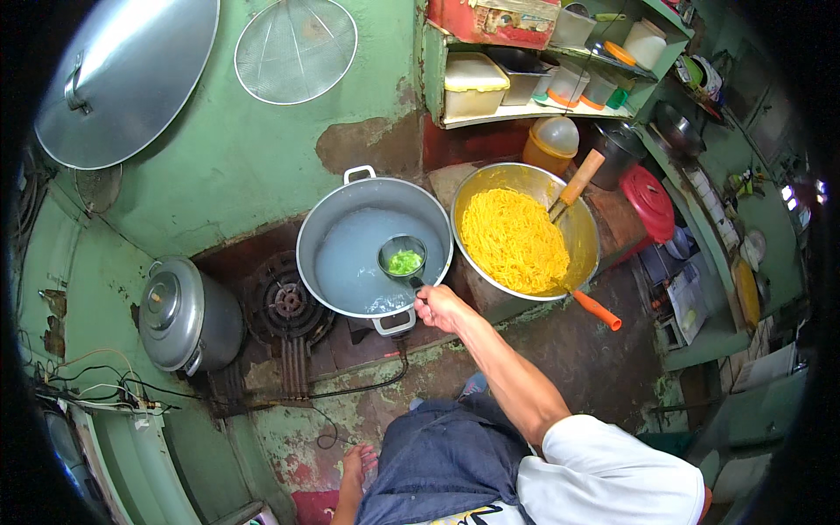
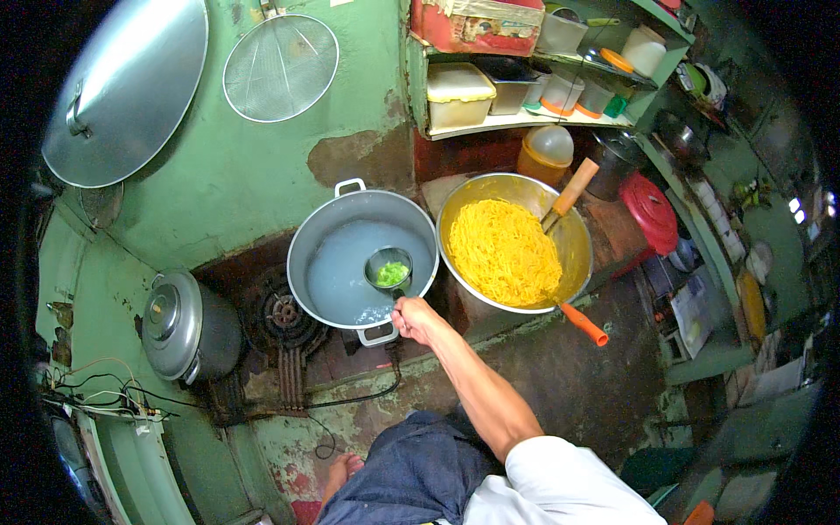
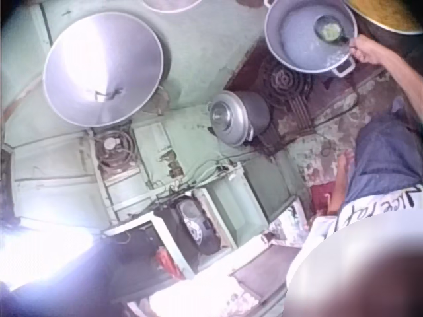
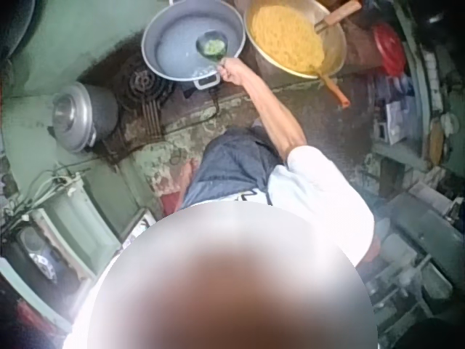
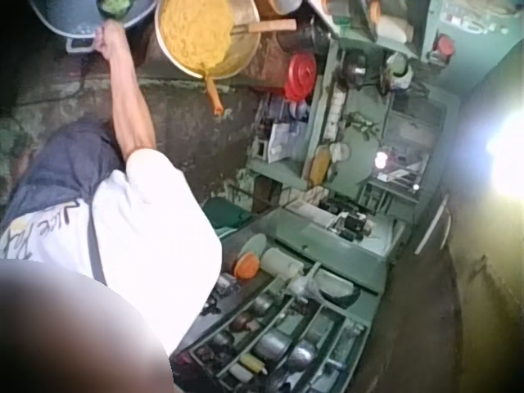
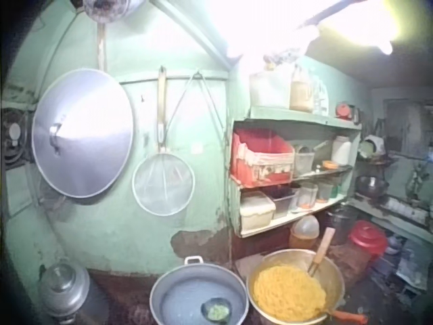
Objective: The person blanches chopped green vegetables in boiling water, then adds them to a large tray of yellow rice. They arrange halved hard-boiled eggs in a circular pattern on top of the rice and vegetables, completing the dish assembly.
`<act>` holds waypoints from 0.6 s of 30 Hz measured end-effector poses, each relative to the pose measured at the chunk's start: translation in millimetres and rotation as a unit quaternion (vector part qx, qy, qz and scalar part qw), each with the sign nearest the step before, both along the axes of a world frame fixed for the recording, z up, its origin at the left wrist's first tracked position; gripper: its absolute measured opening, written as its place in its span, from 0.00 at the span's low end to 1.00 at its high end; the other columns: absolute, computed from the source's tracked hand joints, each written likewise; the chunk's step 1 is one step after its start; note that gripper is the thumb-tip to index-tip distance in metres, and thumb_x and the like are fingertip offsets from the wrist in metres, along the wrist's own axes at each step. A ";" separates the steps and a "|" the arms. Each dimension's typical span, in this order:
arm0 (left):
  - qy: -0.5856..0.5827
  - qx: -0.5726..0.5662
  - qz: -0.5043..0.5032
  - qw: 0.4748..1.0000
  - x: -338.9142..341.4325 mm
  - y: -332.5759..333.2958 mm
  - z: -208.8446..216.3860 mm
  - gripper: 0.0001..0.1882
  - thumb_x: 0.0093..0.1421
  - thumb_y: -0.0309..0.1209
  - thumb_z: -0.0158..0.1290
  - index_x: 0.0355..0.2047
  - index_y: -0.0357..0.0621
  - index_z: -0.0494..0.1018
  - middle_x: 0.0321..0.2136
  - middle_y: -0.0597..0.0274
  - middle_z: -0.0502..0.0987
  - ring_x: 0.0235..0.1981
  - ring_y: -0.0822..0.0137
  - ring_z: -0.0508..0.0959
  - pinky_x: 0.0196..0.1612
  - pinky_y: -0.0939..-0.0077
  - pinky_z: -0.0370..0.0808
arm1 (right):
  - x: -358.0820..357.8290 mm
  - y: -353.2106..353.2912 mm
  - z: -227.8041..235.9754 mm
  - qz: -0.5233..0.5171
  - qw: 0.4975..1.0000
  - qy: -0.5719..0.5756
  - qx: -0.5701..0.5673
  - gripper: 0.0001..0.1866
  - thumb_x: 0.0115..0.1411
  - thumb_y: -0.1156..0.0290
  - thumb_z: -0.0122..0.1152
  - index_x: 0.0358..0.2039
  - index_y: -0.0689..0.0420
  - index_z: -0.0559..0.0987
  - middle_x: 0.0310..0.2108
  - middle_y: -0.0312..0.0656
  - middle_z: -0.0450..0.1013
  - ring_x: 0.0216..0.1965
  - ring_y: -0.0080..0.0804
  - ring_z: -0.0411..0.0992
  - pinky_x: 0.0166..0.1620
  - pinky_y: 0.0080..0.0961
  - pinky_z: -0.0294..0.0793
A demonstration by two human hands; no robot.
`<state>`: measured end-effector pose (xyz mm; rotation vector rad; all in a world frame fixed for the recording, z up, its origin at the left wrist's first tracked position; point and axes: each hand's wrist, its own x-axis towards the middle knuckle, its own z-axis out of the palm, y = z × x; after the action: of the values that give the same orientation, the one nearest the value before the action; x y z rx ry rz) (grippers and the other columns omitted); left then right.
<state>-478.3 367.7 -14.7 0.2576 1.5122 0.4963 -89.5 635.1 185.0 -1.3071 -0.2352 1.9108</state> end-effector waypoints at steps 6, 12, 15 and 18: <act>0.001 0.007 -0.007 1.000 -4.0 6.2 9.7 0.14 0.63 0.37 0.44 0.44 0.45 0.69 0.38 0.58 0.76 0.33 0.63 0.78 0.33 0.64 0.79 | 3.2 -2.1 -6.7 0.051 0.989 -0.140 -0.014 0.10 0.63 0.66 0.40 0.26 0.52 0.66 0.14 0.30 0.61 0.11 0.17 0.55 0.13 0.16 0.50; 0.012 -0.015 -0.043 0.999 -3.9 -2.6 13.4 0.13 0.62 0.38 0.44 0.43 0.46 0.70 0.37 0.60 0.77 0.32 0.63 0.78 0.32 0.64 0.79 | 6.5 3.7 -32.7 0.086 0.984 -0.148 -0.040 0.08 0.61 0.68 0.41 0.25 0.53 0.66 0.16 0.31 0.63 0.12 0.16 0.56 0.13 0.16 0.50; 0.004 -0.004 -0.010 1.000 -0.6 -5.0 13.6 0.13 0.62 0.37 0.44 0.43 0.46 0.70 0.36 0.61 0.78 0.33 0.63 0.79 0.31 0.64 0.78 | 4.5 9.9 -31.2 0.083 0.986 -0.136 -0.051 0.07 0.63 0.68 0.42 0.27 0.53 0.65 0.17 0.30 0.62 0.14 0.16 0.55 0.17 0.17 0.52; 0.005 -0.003 -0.011 1.000 2.3 -8.0 12.7 0.13 0.62 0.37 0.43 0.44 0.47 0.70 0.37 0.61 0.78 0.33 0.62 0.78 0.32 0.64 0.78 | -1.3 10.0 -21.1 0.021 0.995 -0.076 -0.064 0.07 0.62 0.68 0.42 0.26 0.53 0.65 0.16 0.31 0.62 0.12 0.16 0.54 0.14 0.16 0.49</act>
<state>-476.0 359.7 -2.0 0.2717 1.5181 0.4723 -90.9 645.1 163.9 -1.5468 -0.2223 1.8888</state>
